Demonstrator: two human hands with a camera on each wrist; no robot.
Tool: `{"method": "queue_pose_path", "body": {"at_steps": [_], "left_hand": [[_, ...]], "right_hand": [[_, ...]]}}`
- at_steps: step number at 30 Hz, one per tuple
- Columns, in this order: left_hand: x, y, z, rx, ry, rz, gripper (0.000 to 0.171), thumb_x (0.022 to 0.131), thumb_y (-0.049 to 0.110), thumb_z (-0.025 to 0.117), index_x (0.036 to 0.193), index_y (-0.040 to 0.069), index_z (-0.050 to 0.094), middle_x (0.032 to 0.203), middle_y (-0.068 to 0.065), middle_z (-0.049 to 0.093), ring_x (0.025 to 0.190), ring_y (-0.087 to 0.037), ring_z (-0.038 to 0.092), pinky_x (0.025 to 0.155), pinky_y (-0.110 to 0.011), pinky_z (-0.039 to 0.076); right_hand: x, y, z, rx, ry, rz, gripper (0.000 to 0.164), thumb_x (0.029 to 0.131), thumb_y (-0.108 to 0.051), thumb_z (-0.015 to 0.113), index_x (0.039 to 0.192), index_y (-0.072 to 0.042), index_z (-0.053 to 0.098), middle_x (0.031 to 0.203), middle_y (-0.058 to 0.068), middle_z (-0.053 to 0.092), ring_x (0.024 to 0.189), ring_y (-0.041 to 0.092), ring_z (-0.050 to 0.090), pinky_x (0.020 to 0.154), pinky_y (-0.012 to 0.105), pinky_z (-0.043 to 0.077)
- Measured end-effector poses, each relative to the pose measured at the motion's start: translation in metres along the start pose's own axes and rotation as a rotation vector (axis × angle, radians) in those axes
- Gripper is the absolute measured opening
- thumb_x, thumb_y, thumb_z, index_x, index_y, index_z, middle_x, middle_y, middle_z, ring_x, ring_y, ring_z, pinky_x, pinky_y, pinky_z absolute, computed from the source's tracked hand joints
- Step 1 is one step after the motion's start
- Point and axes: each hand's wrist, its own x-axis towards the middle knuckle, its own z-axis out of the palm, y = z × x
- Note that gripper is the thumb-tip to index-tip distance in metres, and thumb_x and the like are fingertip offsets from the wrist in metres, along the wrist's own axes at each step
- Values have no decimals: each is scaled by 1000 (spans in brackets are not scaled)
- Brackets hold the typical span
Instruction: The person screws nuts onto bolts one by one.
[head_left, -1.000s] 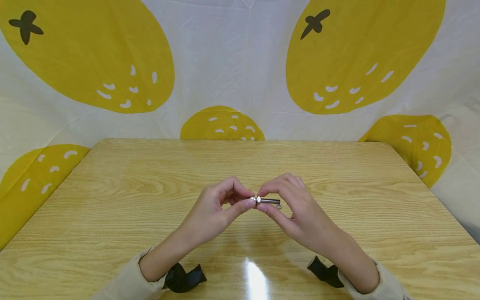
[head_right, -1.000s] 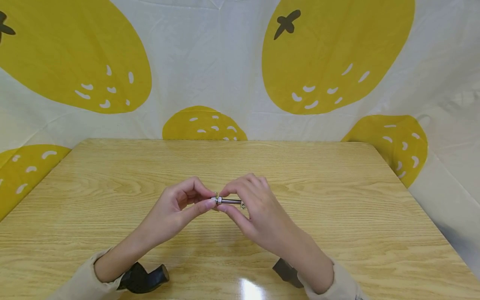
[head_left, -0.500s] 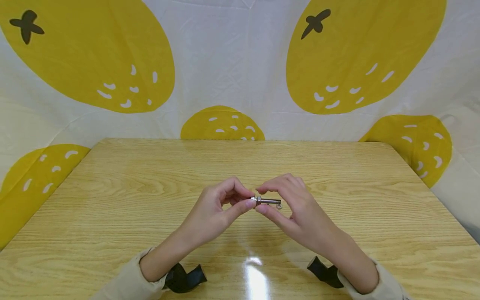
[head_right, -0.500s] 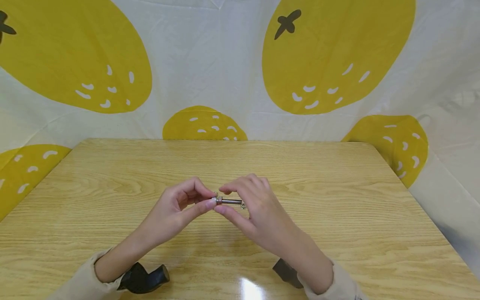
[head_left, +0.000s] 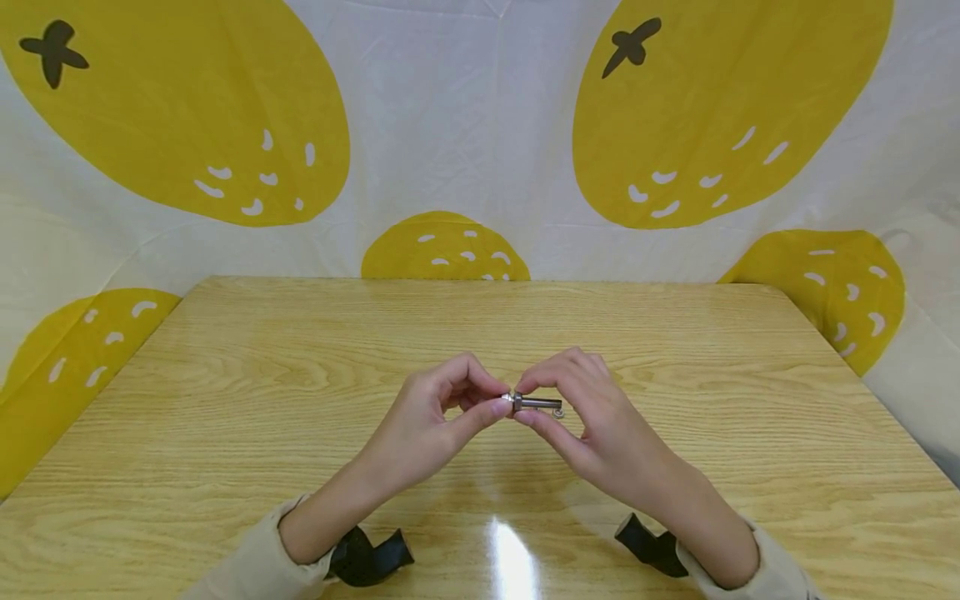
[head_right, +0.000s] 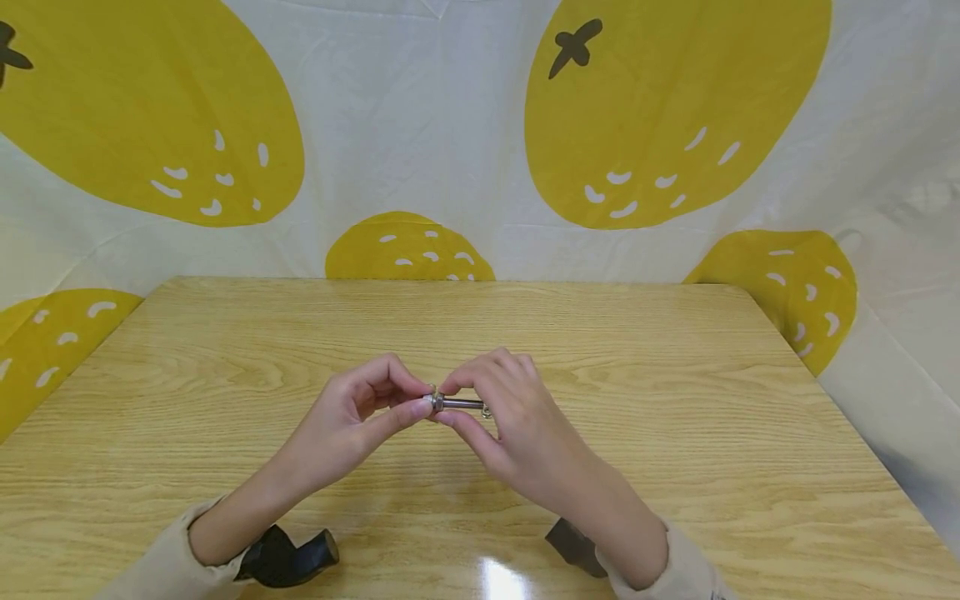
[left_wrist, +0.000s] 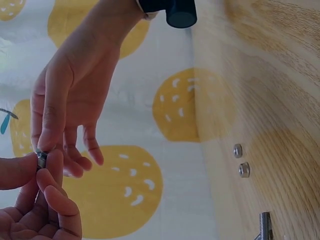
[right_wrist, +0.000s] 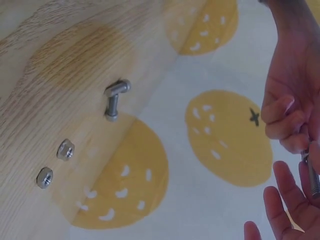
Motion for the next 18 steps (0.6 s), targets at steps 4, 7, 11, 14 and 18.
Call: {"method": "queue_pose_path", "body": {"at_steps": [4, 7, 11, 14, 18], "left_hand": [[0, 0, 0, -1, -2, 6, 8, 88, 11, 64, 93, 6, 60, 89, -5, 66, 75, -11, 62, 69, -26, 53], [0, 0, 0, 2, -3, 4, 8, 88, 11, 64, 93, 7, 61, 89, -5, 66, 75, -11, 62, 69, -26, 53], [0, -1, 1, -2, -5, 9, 8, 88, 11, 64, 93, 6, 60, 88, -5, 66, 74, -11, 61, 68, -25, 52], [0, -2, 1, -2, -5, 18, 8, 87, 10, 64, 92, 6, 60, 88, -5, 66, 74, -11, 61, 67, -24, 52], [0, -1, 0, 4, 2, 12, 8, 88, 10, 64, 93, 6, 60, 90, -5, 66, 75, -11, 62, 68, -25, 52]], "right_hand": [[0, 0, 1, -3, -10, -3, 18, 86, -11, 65, 102, -12, 59, 102, -6, 60, 101, 11, 50, 90, 32, 33], [-1, 0, 1, -21, -31, 10, 12, 88, -11, 63, 99, -14, 60, 102, -6, 60, 102, 11, 49, 91, 33, 33], [-1, 1, 2, -48, -36, 22, 6, 92, -13, 57, 94, -16, 61, 101, -8, 61, 101, 10, 49, 89, 33, 33], [-2, 1, 2, -49, -33, 39, 8, 92, -17, 59, 100, -16, 61, 103, -8, 60, 101, 10, 49, 87, 32, 35], [-2, 0, 0, -28, -30, 58, 27, 85, -19, 68, 110, -14, 58, 107, -7, 59, 102, 11, 48, 86, 31, 36]]}}
